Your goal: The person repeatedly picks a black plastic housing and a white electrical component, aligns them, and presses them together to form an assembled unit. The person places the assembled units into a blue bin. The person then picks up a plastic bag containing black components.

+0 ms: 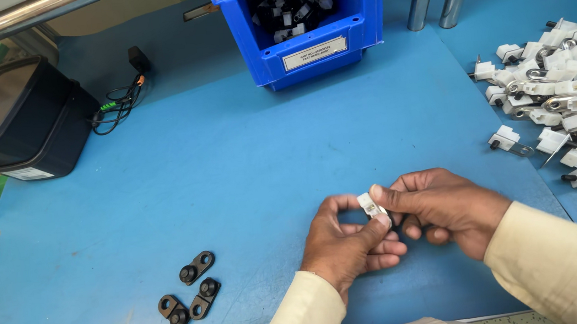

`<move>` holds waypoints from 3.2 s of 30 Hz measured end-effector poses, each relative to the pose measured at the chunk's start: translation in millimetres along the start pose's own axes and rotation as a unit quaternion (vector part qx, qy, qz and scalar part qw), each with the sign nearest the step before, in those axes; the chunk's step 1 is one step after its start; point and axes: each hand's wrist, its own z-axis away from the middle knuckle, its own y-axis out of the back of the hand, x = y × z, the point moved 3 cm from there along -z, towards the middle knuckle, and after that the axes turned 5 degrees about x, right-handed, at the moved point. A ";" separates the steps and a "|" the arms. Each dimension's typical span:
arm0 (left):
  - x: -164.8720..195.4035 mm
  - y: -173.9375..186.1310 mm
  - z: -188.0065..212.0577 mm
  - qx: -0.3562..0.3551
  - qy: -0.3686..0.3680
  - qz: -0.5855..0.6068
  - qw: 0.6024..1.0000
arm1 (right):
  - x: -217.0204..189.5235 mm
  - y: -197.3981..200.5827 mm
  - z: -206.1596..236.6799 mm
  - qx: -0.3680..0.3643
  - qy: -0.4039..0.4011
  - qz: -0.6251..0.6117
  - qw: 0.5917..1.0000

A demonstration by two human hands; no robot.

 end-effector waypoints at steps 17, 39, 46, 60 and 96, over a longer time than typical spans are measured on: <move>-2.9 -4.0 -3.4 0.072 -0.065 -0.027 0.995 | 23.0 -31.0 35.6 0.251 0.525 0.342 0.738; 5.3 -8.9 3.4 0.035 -0.099 -0.009 0.994 | 13.5 -9.1 -1.8 0.051 0.064 -0.109 0.991; 7.2 -4.3 0.4 0.120 -0.087 0.015 0.989 | 6.2 -29.7 14.6 0.152 0.274 0.086 0.946; 10.4 6.2 18.2 0.031 0.031 0.002 0.999 | -4.5 -4.6 -0.6 0.022 0.142 0.049 0.988; 9.0 -13.5 16.1 0.082 -0.011 0.140 0.987 | 3.8 -25.0 18.2 0.120 0.090 -0.215 0.965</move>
